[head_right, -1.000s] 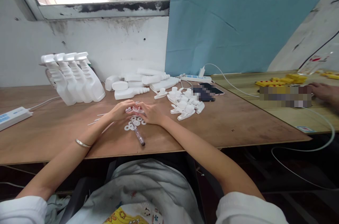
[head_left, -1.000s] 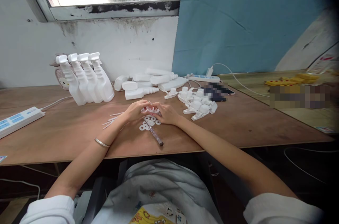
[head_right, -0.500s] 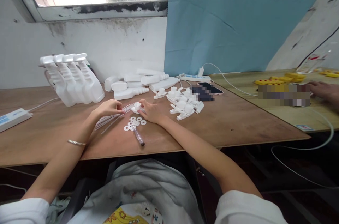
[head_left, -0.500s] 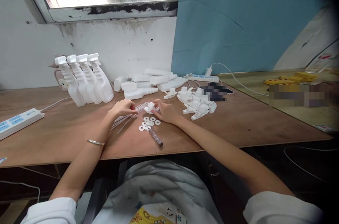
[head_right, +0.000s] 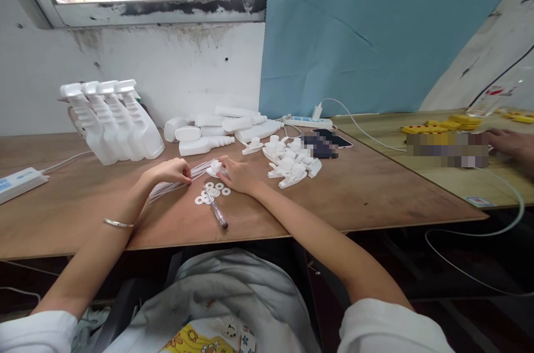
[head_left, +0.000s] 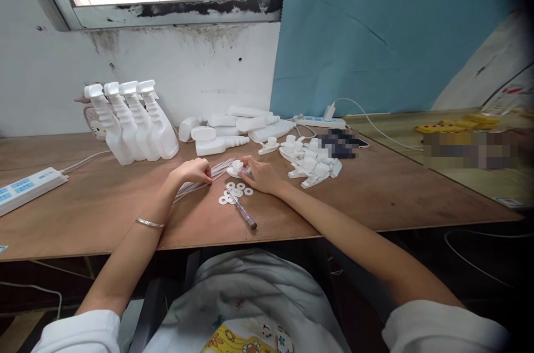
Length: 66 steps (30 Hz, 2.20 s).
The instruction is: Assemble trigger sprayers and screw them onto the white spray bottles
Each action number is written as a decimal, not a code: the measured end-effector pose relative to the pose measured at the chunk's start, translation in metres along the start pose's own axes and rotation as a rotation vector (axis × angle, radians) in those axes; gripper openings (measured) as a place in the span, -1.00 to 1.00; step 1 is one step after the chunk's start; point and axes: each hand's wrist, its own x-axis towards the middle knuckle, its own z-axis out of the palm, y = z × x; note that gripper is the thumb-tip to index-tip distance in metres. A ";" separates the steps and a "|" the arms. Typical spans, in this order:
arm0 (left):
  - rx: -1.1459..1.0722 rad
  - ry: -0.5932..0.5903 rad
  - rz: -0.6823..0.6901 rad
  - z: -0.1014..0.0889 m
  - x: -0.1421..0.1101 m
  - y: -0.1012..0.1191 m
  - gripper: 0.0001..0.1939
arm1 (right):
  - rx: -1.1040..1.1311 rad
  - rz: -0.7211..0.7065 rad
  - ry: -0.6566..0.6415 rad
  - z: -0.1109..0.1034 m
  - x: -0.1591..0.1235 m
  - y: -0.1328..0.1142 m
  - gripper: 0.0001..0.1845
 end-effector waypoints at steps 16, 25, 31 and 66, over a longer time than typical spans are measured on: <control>-0.015 -0.103 0.068 -0.002 -0.001 -0.002 -0.80 | 0.014 -0.007 -0.013 0.000 0.000 0.000 -0.67; -0.642 0.432 0.322 -0.006 -0.004 0.001 -0.76 | 0.090 -0.043 -0.036 -0.004 0.000 -0.004 -0.58; -1.016 0.782 0.395 0.001 0.000 0.020 -0.74 | 0.095 -0.115 -0.038 -0.002 0.000 -0.006 -0.58; -1.213 0.936 0.376 0.008 0.008 0.029 -0.71 | 0.107 -0.108 -0.048 0.000 0.000 -0.006 -0.58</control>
